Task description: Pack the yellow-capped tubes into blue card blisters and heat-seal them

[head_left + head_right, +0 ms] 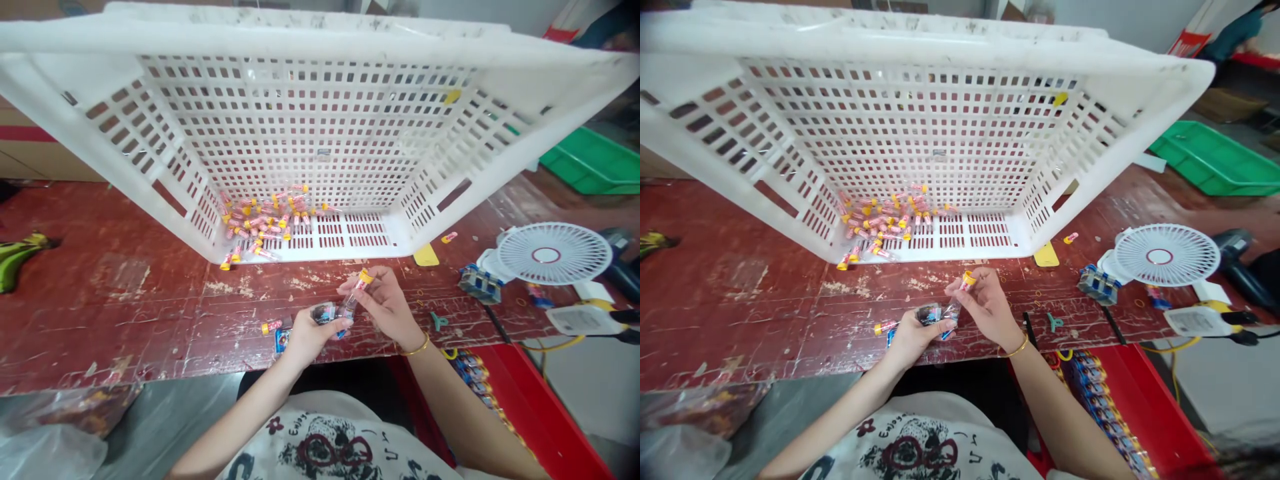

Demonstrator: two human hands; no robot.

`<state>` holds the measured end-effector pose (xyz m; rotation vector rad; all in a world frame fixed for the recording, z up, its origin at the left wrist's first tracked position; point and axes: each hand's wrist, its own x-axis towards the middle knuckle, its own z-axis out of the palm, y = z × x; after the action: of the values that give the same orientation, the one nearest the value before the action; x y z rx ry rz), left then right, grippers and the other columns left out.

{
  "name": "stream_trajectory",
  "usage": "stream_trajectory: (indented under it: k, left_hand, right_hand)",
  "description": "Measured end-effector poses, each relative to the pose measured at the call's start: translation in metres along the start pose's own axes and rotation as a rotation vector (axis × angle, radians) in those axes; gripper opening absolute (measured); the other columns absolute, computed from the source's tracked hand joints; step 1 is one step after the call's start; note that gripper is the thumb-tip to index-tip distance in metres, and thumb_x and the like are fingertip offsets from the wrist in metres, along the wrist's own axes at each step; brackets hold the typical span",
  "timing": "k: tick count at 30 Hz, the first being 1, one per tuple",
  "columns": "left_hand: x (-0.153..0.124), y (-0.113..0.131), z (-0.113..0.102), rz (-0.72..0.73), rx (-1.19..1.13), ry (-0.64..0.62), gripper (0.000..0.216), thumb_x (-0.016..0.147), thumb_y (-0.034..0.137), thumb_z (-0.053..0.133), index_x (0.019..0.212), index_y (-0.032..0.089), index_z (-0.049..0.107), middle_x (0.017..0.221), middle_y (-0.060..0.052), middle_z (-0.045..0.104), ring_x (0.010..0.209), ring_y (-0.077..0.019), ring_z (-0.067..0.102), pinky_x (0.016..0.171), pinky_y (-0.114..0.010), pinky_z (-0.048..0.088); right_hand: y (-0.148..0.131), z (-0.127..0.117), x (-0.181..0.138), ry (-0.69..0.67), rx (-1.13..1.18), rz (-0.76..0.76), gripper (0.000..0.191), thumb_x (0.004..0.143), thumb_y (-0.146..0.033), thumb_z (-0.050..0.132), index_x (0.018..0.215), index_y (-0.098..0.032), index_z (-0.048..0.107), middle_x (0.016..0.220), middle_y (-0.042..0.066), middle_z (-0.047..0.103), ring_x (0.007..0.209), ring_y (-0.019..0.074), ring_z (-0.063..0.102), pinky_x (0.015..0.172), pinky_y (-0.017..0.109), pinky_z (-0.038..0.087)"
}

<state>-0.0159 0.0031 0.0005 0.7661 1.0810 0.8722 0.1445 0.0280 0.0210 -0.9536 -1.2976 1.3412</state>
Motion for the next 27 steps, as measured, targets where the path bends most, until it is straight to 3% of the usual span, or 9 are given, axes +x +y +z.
stream_trajectory:
  k: [6, 12, 18, 22, 24, 27]
  left_hand:
    - [-0.001, -0.007, 0.001, -0.087, -0.052, -0.045, 0.038, 0.059, 0.038, 0.082, 0.079, 0.009, 0.069, 0.075, -0.009, 0.072, 0.066, -0.0185, 0.069, 0.062, -0.028, 0.057]
    - [0.006, -0.018, -0.003, 0.01, 0.04, -0.043, 0.034, 0.062, 0.035, 0.081, 0.082, 0.01, 0.071, 0.075, -0.006, 0.071, 0.064, -0.0167, 0.067, 0.065, -0.029, 0.058]
    - [0.0, -0.013, 0.002, -0.004, -0.001, -0.052, 0.03, 0.059, 0.032, 0.083, 0.075, 0.011, 0.069, 0.067, -0.002, 0.068, 0.062, -0.0159, 0.066, 0.063, -0.027, 0.057]
    - [-0.004, -0.005, 0.008, -0.106, -0.122, -0.093, 0.038, 0.066, 0.037, 0.078, 0.094, 0.012, 0.069, 0.078, -0.007, 0.072, 0.074, -0.0203, 0.069, 0.064, -0.03, 0.058]
    - [-0.004, -0.001, 0.013, -0.146, -0.209, -0.088, 0.044, 0.068, 0.038, 0.077, 0.102, 0.013, 0.068, 0.082, -0.008, 0.073, 0.074, -0.0197, 0.069, 0.064, -0.03, 0.058]
    - [-0.001, 0.003, 0.02, -0.186, -0.321, -0.044, 0.046, 0.066, 0.036, 0.079, 0.105, 0.013, 0.067, 0.079, -0.008, 0.073, 0.068, -0.0171, 0.069, 0.06, -0.026, 0.056]
  right_hand:
    - [0.003, -0.006, -0.008, 0.043, 0.033, 0.028, 0.031, 0.083, -0.039, 0.063, 0.094, -0.027, 0.037, 0.089, 0.0, 0.066, 0.084, 0.0179, 0.069, 0.081, 0.043, 0.057]
    - [0.006, -0.015, -0.015, 0.121, -0.41, -0.125, 0.025, 0.081, -0.03, 0.065, 0.098, -0.025, 0.047, 0.098, 0.006, 0.065, 0.087, 0.0187, 0.066, 0.076, 0.034, 0.056]
    - [0.004, -0.01, -0.01, 0.028, -0.038, 0.047, 0.03, 0.08, -0.034, 0.066, 0.095, -0.025, 0.042, 0.091, 0.002, 0.067, 0.082, 0.0167, 0.068, 0.078, 0.036, 0.057]
    - [0.01, -0.003, -0.014, 0.044, 0.087, 0.131, 0.029, 0.082, -0.039, 0.064, 0.09, -0.024, 0.04, 0.087, 0.003, 0.069, 0.08, 0.0178, 0.069, 0.074, 0.037, 0.057]
    - [0.014, 0.001, -0.021, -0.002, 0.054, 0.109, 0.032, 0.081, -0.039, 0.065, 0.092, -0.024, 0.039, 0.097, 0.006, 0.069, 0.088, 0.0187, 0.068, 0.075, 0.036, 0.057]
    - [0.021, 0.01, -0.035, -0.082, -0.068, 0.07, 0.064, 0.061, -0.029, 0.082, 0.107, -0.027, 0.037, 0.124, 0.01, 0.056, 0.104, 0.0207, 0.062, 0.079, 0.034, 0.057]
